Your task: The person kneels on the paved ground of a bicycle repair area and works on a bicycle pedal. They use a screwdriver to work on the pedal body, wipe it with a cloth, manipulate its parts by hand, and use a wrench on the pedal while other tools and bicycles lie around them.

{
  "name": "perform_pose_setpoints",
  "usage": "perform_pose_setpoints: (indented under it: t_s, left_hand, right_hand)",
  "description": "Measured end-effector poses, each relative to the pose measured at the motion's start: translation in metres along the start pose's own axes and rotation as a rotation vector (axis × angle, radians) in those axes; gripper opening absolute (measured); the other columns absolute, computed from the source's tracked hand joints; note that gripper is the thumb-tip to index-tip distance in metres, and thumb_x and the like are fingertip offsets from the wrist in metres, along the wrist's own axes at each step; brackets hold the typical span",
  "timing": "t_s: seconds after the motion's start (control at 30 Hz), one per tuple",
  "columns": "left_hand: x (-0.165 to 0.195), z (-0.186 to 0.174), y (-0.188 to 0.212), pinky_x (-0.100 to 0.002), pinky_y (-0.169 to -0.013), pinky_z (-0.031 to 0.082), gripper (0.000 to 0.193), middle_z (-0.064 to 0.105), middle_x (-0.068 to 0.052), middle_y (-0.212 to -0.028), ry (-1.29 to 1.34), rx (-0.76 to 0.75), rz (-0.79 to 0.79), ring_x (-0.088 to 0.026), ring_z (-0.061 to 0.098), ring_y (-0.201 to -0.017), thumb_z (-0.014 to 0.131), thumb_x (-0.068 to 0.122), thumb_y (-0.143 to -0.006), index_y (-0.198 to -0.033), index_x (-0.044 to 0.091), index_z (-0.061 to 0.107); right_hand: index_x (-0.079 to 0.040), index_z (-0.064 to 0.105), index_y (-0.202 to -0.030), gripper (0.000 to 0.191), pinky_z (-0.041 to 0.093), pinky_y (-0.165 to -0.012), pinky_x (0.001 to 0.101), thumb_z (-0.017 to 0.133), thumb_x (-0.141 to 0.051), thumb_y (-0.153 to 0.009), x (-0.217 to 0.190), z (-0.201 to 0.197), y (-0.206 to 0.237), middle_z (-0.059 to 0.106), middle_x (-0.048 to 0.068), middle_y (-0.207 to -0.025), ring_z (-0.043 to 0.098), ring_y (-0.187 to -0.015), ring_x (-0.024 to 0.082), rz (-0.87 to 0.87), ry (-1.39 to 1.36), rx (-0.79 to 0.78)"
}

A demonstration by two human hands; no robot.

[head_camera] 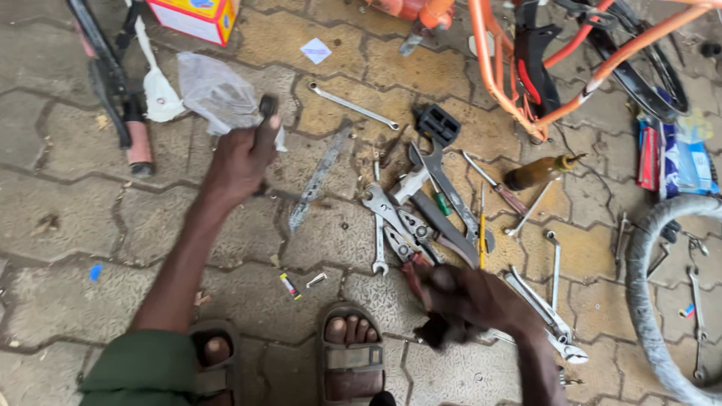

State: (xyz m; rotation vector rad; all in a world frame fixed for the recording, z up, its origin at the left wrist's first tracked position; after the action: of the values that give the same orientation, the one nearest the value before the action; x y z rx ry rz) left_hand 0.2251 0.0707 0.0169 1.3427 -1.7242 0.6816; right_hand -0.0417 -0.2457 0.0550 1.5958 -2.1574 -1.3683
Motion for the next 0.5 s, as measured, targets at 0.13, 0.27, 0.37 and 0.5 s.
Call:
perform_pose_setpoints:
  t_s: [0.13,0.27,0.37,0.5]
  left_hand:
    - [-0.028,0.024,0.007,-0.051,-0.064,0.047,0.066,0.064,-0.019,-0.066,-0.334,-0.318,-0.089,-0.036,0.064,-0.064,0.047,0.057,-0.105,-0.075,0.001,0.066]
    - [-0.022,0.029,0.016,-0.055,-0.074,0.052,0.059,0.07,-0.022,-0.083,-0.654,-0.303,-0.028,-0.041,0.069,-0.083,0.056,0.056,-0.102,-0.081,0.004,0.072]
    - [0.011,0.009,0.018,-0.055,-0.073,0.054,0.037,0.069,-0.022,-0.093,-0.64,-0.009,0.172,-0.042,0.068,-0.088,0.063,0.039,-0.099,-0.094,0.003,0.071]
    - [0.025,-0.009,0.02,-0.056,-0.075,0.054,0.025,0.067,-0.021,-0.1,-0.504,0.17,0.203,-0.043,0.067,-0.09,0.063,0.027,-0.105,-0.107,0.003,0.068]
  right_hand:
    - [-0.018,0.038,-0.164,0.092,0.05,-0.099,0.0471,0.076,-0.026,-0.08,0.025,-0.011,-0.009,0.057,0.014,-0.149,0.063,-0.125,0.031,-0.125,0.209,-0.031]
    - [-0.003,0.041,-0.148,0.071,0.048,-0.103,0.0526,0.073,-0.033,-0.092,-0.005,-0.094,-0.087,0.057,0.029,-0.135,0.059,-0.121,0.046,-0.294,0.379,0.574]
    - [0.006,0.035,-0.15,0.092,0.044,-0.107,0.0582,0.081,-0.048,-0.091,-0.026,-0.143,-0.149,0.055,0.034,-0.135,0.053,-0.124,0.05,-0.343,0.298,0.887]
    - [0.006,0.039,-0.145,0.108,0.044,-0.088,0.063,0.094,-0.051,-0.071,-0.024,-0.165,-0.205,0.05,0.035,-0.134,0.051,-0.115,0.052,-0.144,0.159,0.803]
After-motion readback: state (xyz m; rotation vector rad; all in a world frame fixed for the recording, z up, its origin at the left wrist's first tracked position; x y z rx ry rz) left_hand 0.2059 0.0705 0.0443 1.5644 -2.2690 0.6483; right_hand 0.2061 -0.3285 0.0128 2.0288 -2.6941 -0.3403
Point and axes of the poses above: each hand's wrist, its own y-axis away from the middle knuckle, its own z-axis out of the palm, x = y × z, the point moved 10 cm from there along -y, towards the middle knuckle
